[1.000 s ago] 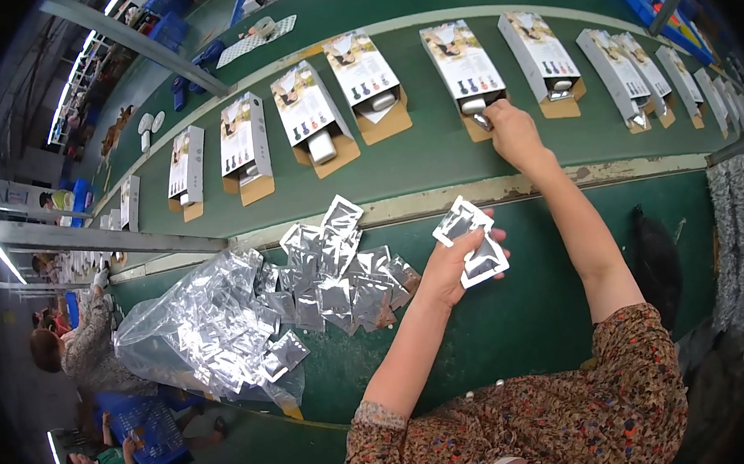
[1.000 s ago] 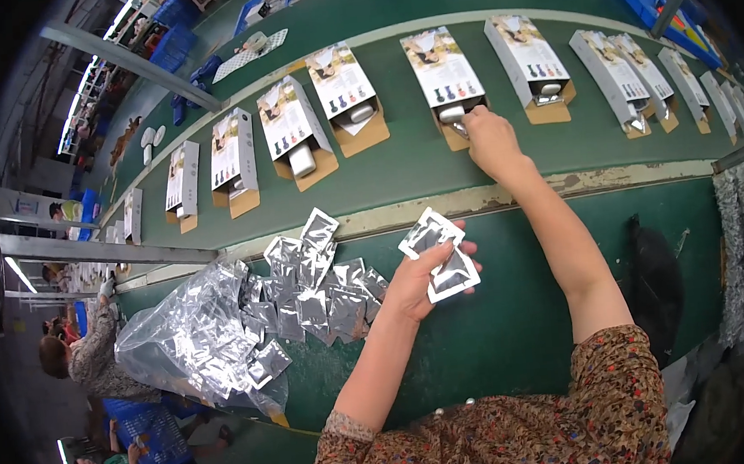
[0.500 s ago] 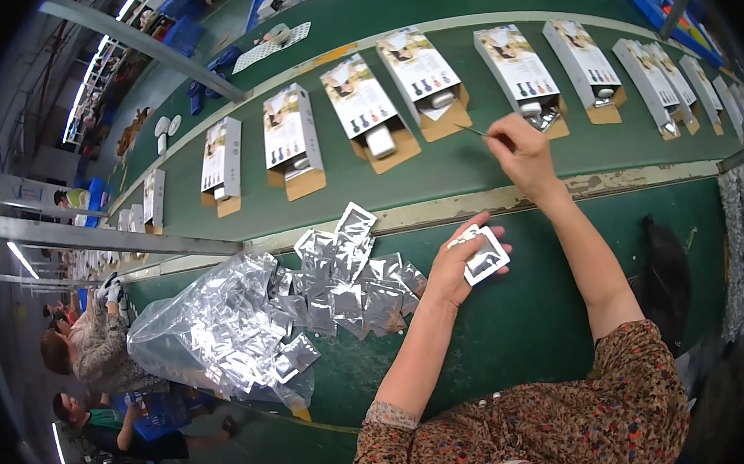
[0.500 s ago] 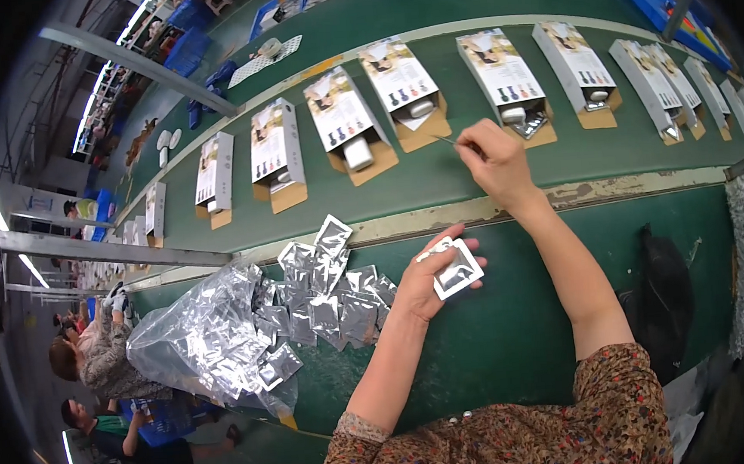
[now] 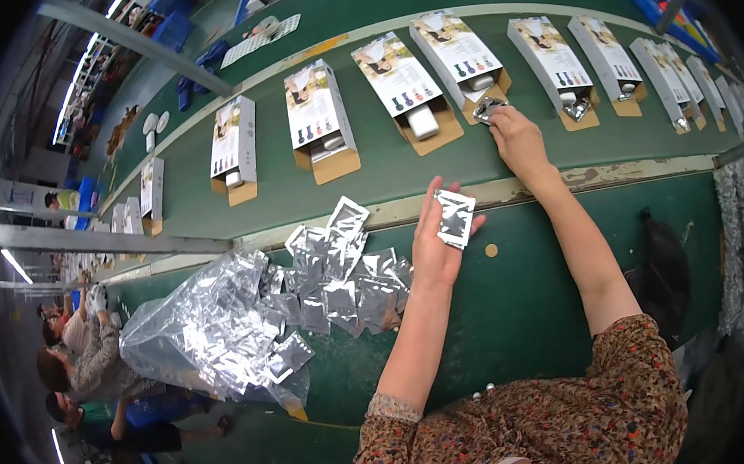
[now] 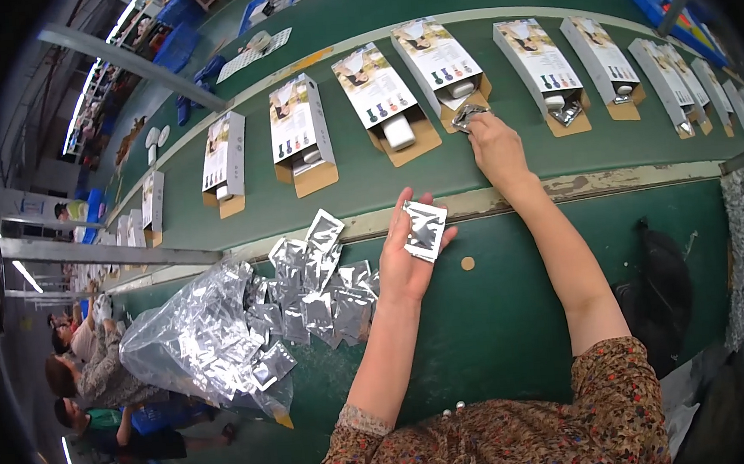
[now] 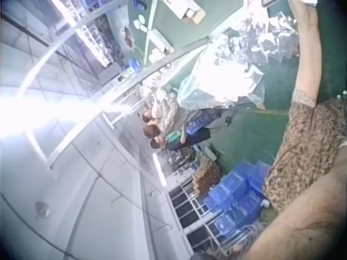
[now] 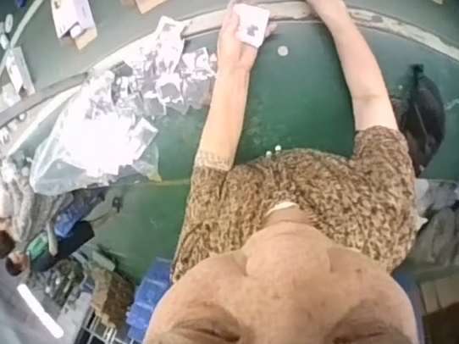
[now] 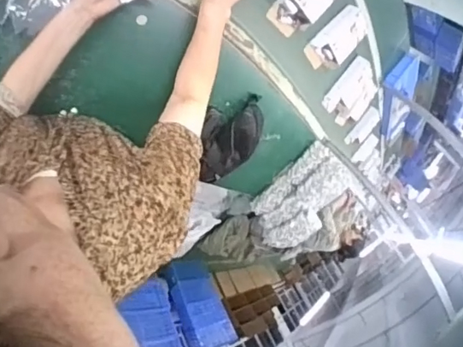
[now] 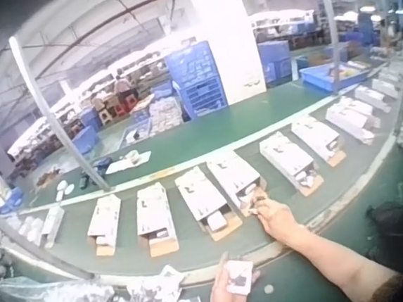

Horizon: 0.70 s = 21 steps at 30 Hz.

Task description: The person packages silver sachets into cardboard boxes by hand on an industrial assembly line.

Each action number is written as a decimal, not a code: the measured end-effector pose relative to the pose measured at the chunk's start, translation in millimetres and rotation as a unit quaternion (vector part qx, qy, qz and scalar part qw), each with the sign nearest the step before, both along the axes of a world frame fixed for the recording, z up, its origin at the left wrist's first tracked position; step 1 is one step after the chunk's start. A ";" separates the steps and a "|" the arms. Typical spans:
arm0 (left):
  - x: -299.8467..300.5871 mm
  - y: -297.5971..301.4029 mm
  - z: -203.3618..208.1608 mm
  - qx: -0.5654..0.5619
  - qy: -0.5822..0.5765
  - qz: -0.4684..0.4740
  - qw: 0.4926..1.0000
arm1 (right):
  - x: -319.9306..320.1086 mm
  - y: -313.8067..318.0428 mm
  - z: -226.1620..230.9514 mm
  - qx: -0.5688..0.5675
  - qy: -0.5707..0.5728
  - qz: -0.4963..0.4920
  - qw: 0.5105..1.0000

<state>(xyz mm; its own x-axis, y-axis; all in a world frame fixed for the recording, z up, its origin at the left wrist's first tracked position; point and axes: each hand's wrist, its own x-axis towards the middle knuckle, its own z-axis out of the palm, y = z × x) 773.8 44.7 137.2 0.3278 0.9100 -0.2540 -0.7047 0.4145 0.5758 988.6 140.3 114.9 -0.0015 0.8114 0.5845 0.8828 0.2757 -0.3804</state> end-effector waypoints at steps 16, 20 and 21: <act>-8.1 10.5 -2.8 0.010 0.056 -0.020 0.998 | -54.3 -78.6 62.4 -0.336 0.362 0.176 0.851; -9.7 5.0 -4.1 0.005 0.043 -0.067 0.997 | -54.1 -88.1 51.1 -0.360 0.467 0.140 0.795; -12.7 2.6 -6.0 0.005 0.035 -0.081 0.996 | -51.4 -90.2 54.4 -0.372 0.466 0.124 0.793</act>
<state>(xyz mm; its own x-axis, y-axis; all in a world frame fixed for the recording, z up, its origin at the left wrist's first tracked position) 761.2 47.3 131.3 0.4528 0.8488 -0.2731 -0.5867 0.5143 0.6256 937.2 50.1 169.3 -0.0626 0.9746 -0.2150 0.0772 -0.2100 -0.9746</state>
